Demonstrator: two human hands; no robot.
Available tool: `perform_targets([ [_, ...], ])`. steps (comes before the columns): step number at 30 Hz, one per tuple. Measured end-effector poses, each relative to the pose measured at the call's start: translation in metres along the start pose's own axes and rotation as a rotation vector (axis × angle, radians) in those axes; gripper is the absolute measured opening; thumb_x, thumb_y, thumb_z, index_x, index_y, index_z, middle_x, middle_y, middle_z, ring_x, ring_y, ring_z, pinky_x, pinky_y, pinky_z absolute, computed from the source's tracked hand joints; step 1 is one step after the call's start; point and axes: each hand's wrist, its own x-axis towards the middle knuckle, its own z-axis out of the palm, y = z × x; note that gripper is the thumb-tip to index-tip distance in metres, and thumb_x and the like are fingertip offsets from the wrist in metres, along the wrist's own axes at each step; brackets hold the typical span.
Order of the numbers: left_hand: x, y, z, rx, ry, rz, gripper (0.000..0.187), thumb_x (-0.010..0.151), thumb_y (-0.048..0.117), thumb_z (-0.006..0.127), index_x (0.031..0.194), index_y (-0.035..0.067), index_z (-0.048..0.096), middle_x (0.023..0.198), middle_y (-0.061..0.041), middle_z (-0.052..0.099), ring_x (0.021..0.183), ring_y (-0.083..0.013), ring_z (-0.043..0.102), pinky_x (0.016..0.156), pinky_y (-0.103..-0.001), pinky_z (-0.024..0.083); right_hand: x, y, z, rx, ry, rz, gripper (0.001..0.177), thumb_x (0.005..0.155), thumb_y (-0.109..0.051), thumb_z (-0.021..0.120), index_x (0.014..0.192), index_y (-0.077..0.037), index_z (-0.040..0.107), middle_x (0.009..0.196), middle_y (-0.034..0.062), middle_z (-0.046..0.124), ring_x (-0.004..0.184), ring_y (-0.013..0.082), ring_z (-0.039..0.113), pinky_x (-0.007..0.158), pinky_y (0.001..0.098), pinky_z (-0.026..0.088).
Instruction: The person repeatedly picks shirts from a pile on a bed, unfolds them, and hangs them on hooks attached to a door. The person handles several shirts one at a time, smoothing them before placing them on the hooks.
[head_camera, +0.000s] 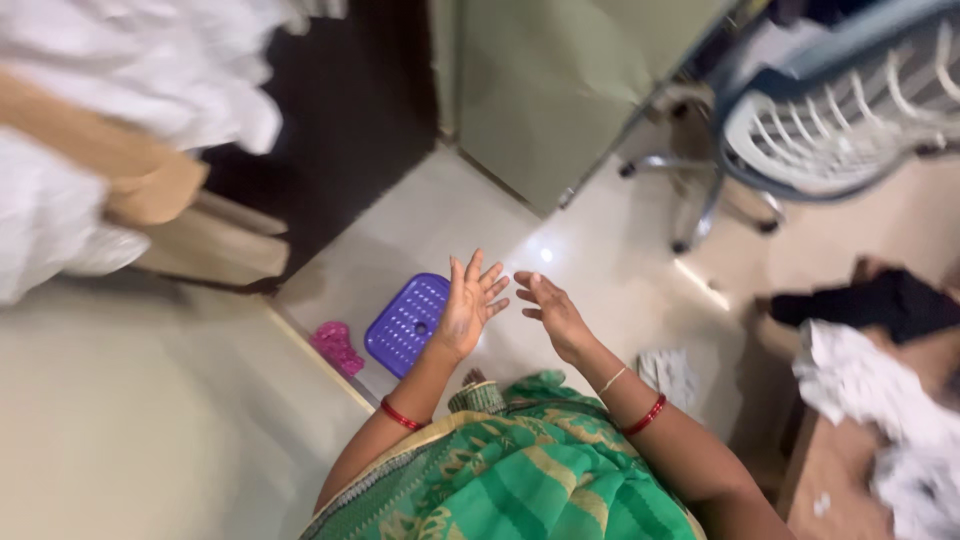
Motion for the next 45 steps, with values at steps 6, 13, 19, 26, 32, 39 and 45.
perform_targets([
  [6, 0.042, -0.035, 0.075, 0.010, -0.219, -0.171, 0.101, 0.088, 0.083, 0.017, 0.165, 0.020, 0.000, 0.168, -0.024, 0.018, 0.153, -0.0398, 0.025, 0.121, -0.054, 0.023, -0.056, 0.011, -0.078, 0.385, 0.110, -0.080, 0.088, 0.098, -0.069, 0.025, 0.153, -0.001, 0.037, 0.158, 0.0131, 0.044, 0.143, 0.0303, 0.044, 0.112, 0.0439, 0.042],
  [13, 0.049, -0.085, 0.172, -0.127, -0.398, -0.284, 0.106, 0.089, 0.085, 0.021, 0.166, 0.014, 0.005, 0.167, -0.028, 0.022, 0.155, -0.0401, 0.024, 0.124, -0.053, 0.020, -0.141, 0.035, -0.162, 0.821, 0.354, -0.319, 0.091, 0.094, -0.076, 0.024, 0.147, -0.004, 0.043, 0.156, 0.0146, 0.046, 0.141, 0.0320, 0.045, 0.114, 0.0480, 0.041],
  [19, 0.030, -0.114, 0.199, -0.112, -0.406, -0.315, 0.107, 0.088, 0.086, 0.026, 0.165, 0.012, 0.012, 0.166, -0.028, 0.027, 0.154, -0.0394, 0.028, 0.124, -0.052, 0.021, -0.204, 0.085, -0.199, 0.983, 0.463, -0.373, 0.092, 0.093, -0.079, 0.027, 0.140, -0.003, 0.049, 0.152, 0.0161, 0.050, 0.141, 0.0342, 0.046, 0.116, 0.0496, 0.040],
  [26, 0.004, -0.137, 0.221, -0.084, -0.408, -0.327, 0.106, 0.087, 0.085, 0.027, 0.165, 0.015, 0.013, 0.166, -0.027, 0.028, 0.153, -0.0397, 0.029, 0.123, -0.053, 0.023, -0.255, 0.119, -0.227, 1.053, 0.513, -0.379, 0.096, 0.091, -0.080, 0.028, 0.141, 0.000, 0.045, 0.153, 0.0201, 0.048, 0.141, 0.0377, 0.045, 0.118, 0.0518, 0.039],
  [32, -0.006, -0.171, 0.258, -0.058, -0.486, -0.404, 0.107, 0.087, 0.086, 0.028, 0.166, 0.014, 0.012, 0.165, -0.028, 0.027, 0.152, -0.0397, 0.029, 0.122, -0.053, 0.025, -0.313, 0.129, -0.249, 0.965, 0.577, -0.404, 0.099, 0.090, -0.080, 0.028, 0.145, 0.000, 0.042, 0.155, 0.0202, 0.045, 0.143, 0.0377, 0.043, 0.118, 0.0520, 0.037],
  [39, -0.009, -0.218, 0.307, -0.032, -0.570, -0.541, 0.109, 0.087, 0.086, 0.028, 0.165, 0.013, 0.010, 0.165, -0.029, 0.026, 0.152, -0.0401, 0.030, 0.122, -0.053, 0.025, -0.359, 0.155, -0.257, 1.098, 0.682, -0.561, 0.092, 0.094, -0.078, 0.029, 0.143, -0.001, 0.043, 0.157, 0.0228, 0.042, 0.145, 0.0415, 0.040, 0.120, 0.0563, 0.034],
  [45, -0.013, -0.256, 0.343, 0.017, -0.647, -0.635, 0.108, 0.087, 0.086, 0.028, 0.165, 0.014, 0.009, 0.165, -0.028, 0.026, 0.151, -0.0410, 0.030, 0.122, -0.053, 0.025, -0.394, 0.178, -0.260, 1.199, 0.825, -0.594, 0.095, 0.092, -0.079, 0.028, 0.144, 0.000, 0.042, 0.156, 0.0232, 0.043, 0.144, 0.0435, 0.042, 0.118, 0.0587, 0.035],
])
